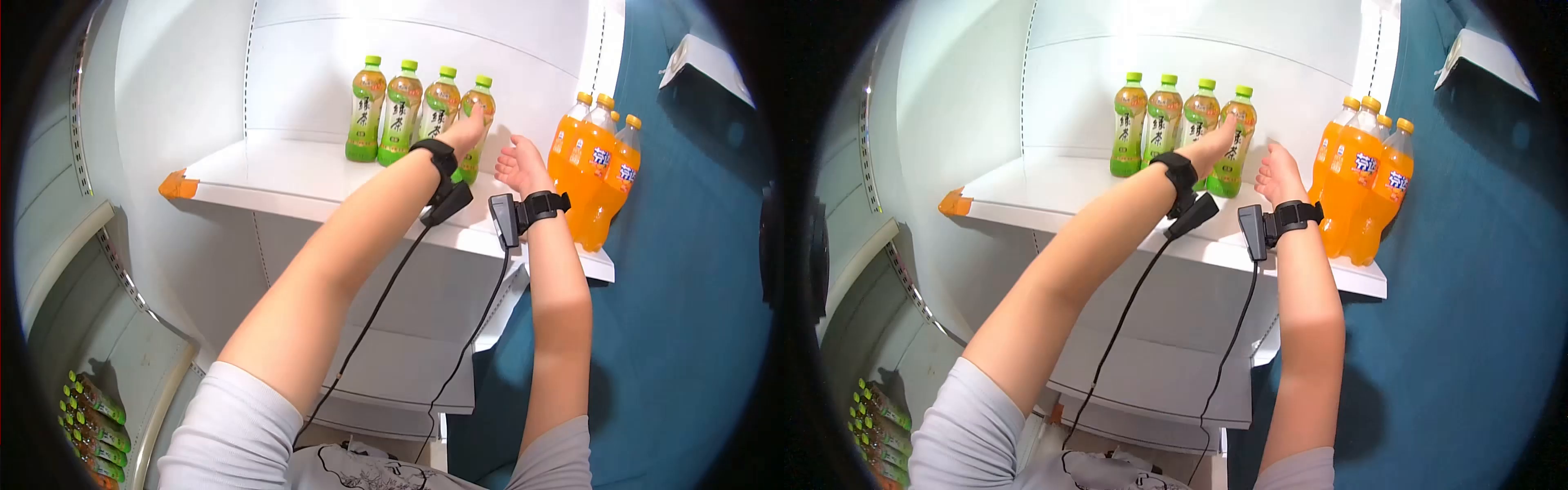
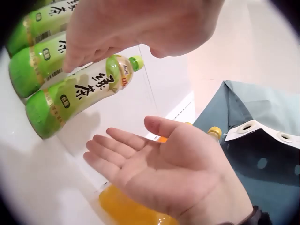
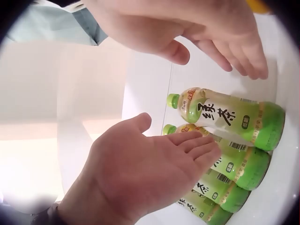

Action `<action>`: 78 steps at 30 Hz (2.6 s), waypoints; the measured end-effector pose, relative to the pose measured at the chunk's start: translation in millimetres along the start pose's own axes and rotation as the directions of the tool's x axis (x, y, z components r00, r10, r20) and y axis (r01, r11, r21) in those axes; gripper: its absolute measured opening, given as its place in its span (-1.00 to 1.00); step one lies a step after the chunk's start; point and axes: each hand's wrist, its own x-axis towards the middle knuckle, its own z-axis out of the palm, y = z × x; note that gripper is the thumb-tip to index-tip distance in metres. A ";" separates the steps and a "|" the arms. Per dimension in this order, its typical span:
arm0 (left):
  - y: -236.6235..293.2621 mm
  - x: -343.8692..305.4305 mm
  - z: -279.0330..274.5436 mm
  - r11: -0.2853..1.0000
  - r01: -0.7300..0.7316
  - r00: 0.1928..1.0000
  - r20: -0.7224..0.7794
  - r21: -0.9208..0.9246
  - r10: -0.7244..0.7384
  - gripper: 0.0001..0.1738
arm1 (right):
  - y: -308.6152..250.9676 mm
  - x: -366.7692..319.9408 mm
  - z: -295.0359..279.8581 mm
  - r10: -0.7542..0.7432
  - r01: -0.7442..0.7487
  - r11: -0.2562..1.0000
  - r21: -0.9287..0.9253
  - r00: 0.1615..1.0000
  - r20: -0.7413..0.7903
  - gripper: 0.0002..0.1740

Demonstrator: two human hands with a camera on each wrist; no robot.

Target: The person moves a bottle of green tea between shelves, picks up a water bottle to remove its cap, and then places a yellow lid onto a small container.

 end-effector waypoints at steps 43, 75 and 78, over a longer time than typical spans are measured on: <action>37.5 -97.0 -48.9 0.908 -0.326 0.943 -0.023 -0.263 0.332 -0.24 | -7.8 -91.9 65.6 -0.445 0.374 0.889 0.264 0.839 0.314 -0.41; -88.3 -488.2 -363.5 0.963 -0.006 0.456 -0.856 0.271 0.244 -0.27 | 263.9 -353.8 447.6 -0.014 -0.348 0.937 0.037 0.069 0.998 -0.37; -127.8 -529.9 -385.7 0.945 0.262 0.266 -0.956 0.195 0.124 -0.11 | 321.2 -383.0 478.3 0.037 -0.420 0.907 -0.039 -0.015 0.999 -0.39</action>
